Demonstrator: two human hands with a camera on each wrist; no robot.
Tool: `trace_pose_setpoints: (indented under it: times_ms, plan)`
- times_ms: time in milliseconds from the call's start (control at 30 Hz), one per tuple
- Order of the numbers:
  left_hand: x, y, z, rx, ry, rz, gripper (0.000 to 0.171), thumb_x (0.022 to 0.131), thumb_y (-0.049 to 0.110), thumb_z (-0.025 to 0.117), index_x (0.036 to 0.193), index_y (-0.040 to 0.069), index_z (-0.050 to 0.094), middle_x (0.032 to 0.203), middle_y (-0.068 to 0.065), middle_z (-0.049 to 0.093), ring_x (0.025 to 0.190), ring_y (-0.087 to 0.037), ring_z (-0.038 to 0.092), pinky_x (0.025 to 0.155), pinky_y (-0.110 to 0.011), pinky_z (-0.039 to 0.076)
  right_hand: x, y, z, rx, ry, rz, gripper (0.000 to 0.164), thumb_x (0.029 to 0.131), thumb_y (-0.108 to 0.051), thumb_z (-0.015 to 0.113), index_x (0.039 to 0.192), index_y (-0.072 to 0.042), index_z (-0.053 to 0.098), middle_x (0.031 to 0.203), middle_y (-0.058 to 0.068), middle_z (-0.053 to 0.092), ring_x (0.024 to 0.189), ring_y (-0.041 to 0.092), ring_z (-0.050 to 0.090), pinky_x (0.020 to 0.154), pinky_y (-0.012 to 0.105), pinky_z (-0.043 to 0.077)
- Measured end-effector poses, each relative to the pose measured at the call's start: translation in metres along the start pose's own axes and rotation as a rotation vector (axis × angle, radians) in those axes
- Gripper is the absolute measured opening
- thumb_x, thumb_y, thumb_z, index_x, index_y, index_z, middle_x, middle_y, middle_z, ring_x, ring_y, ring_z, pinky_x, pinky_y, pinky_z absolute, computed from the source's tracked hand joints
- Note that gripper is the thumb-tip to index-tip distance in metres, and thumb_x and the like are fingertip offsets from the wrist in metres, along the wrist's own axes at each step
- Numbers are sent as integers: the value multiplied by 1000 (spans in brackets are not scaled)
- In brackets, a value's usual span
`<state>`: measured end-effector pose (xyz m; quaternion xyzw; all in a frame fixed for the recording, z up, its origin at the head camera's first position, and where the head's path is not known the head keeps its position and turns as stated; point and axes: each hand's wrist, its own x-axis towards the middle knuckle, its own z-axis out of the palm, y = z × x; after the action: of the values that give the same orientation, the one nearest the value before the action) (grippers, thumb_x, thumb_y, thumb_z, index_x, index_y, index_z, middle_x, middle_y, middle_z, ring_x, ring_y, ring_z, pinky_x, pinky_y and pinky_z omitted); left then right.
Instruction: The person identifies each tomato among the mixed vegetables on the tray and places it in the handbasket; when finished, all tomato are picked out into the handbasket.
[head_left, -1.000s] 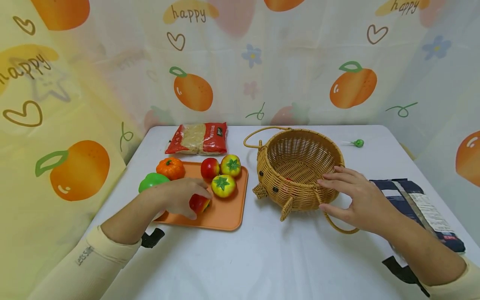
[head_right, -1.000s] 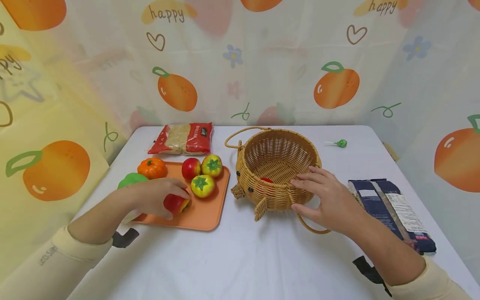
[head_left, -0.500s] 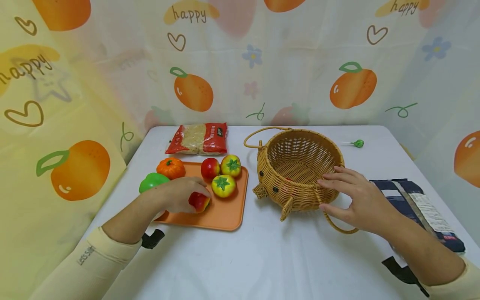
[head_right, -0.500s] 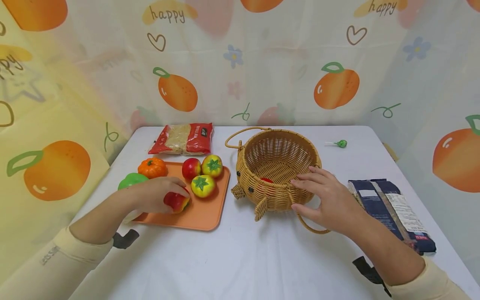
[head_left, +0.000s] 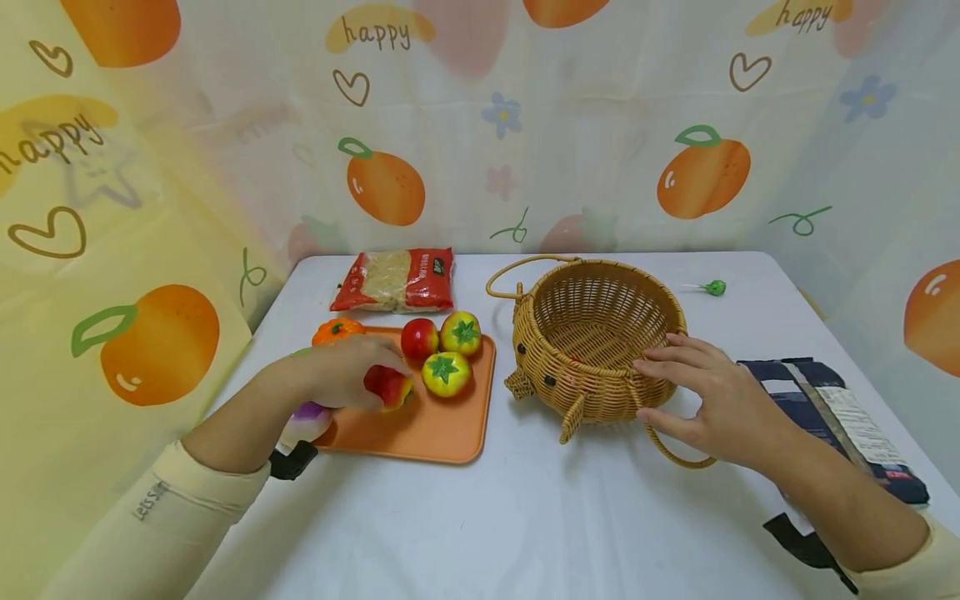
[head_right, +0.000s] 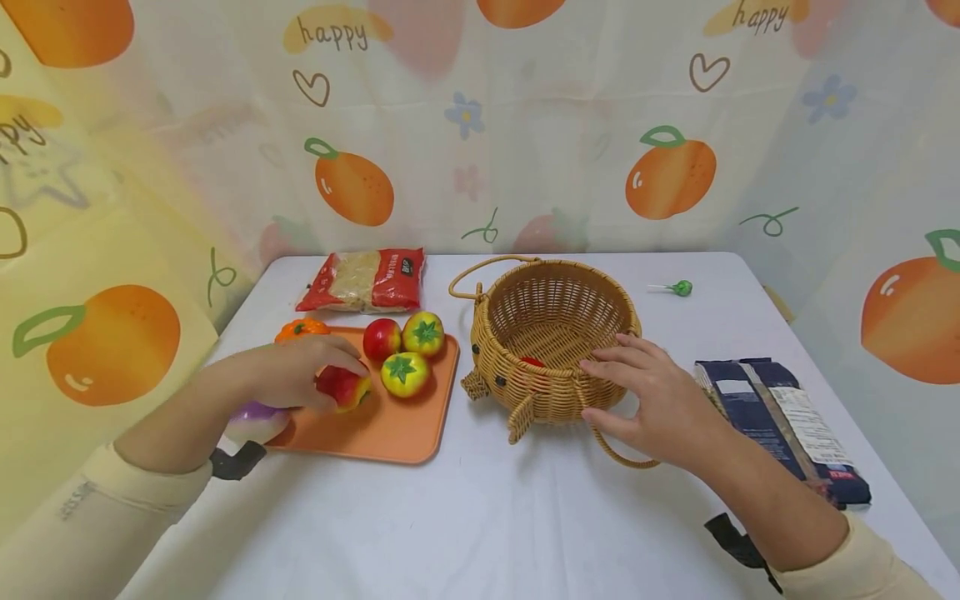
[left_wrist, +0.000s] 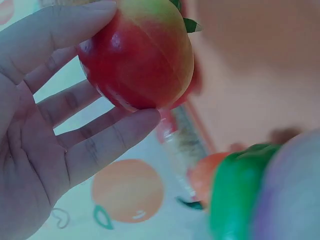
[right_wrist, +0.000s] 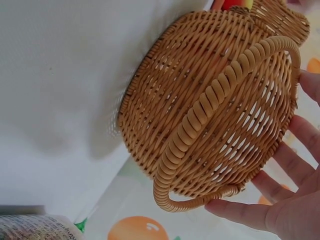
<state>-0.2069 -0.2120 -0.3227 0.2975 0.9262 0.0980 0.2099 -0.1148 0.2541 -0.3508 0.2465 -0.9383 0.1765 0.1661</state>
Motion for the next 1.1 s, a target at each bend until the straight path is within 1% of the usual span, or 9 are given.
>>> trace_pose_setpoints:
  times_ms: [200, 300, 400, 500, 633, 700, 800, 967, 1100]
  plan:
    - [-2, 13, -32, 64, 41, -10, 50, 83, 16, 86, 130, 24, 71, 136, -5, 59, 125, -29, 54, 88, -41, 61, 1, 0, -1, 0, 1, -4, 53, 74, -31, 91, 123, -16, 76, 125, 9, 71, 132, 41, 52, 98, 72, 46]
    - [0, 20, -47, 85, 52, -5, 52, 83, 15, 86, 132, 23, 70, 140, -7, 57, 128, -30, 53, 91, -43, 60, 2, 0, -1, 1, 2, -6, 53, 74, -30, 91, 122, -15, 76, 126, 9, 71, 133, 42, 52, 99, 72, 45]
    - [2, 28, -58, 99, 66, 4, 52, 84, 16, 84, 133, 24, 69, 144, -7, 55, 127, -29, 55, 93, -42, 59, 2, 0, -1, -2, -2, -1, 53, 74, -31, 91, 123, -15, 76, 126, 9, 71, 133, 41, 51, 99, 72, 45]
    - [7, 37, -67, 110, 78, 34, 51, 86, 17, 82, 135, 26, 68, 144, -5, 54, 127, -27, 53, 93, -40, 59, 2, 0, -2, -5, -9, 8, 53, 75, -31, 91, 123, -16, 75, 126, 8, 71, 134, 41, 51, 98, 72, 46]
    - [19, 55, -77, 163, 97, 99, 48, 88, 19, 81, 134, 26, 68, 144, -3, 56, 130, -25, 51, 95, -39, 57, 2, -1, -2, -5, -13, 16, 53, 75, -31, 91, 124, -16, 75, 126, 8, 71, 134, 41, 51, 99, 72, 45]
    - [26, 65, -81, 205, 113, 118, 47, 89, 24, 81, 133, 28, 68, 144, -2, 55, 129, -24, 52, 95, -39, 57, 2, -1, -2, -5, -14, 20, 53, 75, -31, 90, 124, -16, 75, 127, 8, 71, 135, 41, 50, 99, 73, 45]
    - [36, 79, -86, 227, 141, 151, 46, 89, 27, 80, 133, 30, 67, 143, -1, 56, 127, -23, 53, 94, -38, 57, 2, -1, -1, -2, -16, 20, 53, 76, -30, 90, 124, -16, 75, 128, 8, 70, 135, 42, 50, 99, 73, 44]
    - [52, 98, -91, 216, 148, 232, 50, 91, 27, 79, 138, 27, 64, 143, -1, 53, 125, -22, 54, 95, -34, 57, 2, -2, 1, 18, 1, -3, 53, 75, -29, 90, 124, -15, 75, 127, 9, 71, 134, 43, 51, 99, 73, 45]
    - [67, 113, -94, 211, 146, 277, 51, 92, 28, 77, 141, 26, 62, 144, 1, 51, 122, -18, 54, 93, -30, 56, -2, -3, 1, 17, -7, 25, 53, 76, -30, 90, 125, -16, 75, 127, 8, 71, 134, 42, 51, 97, 73, 46]
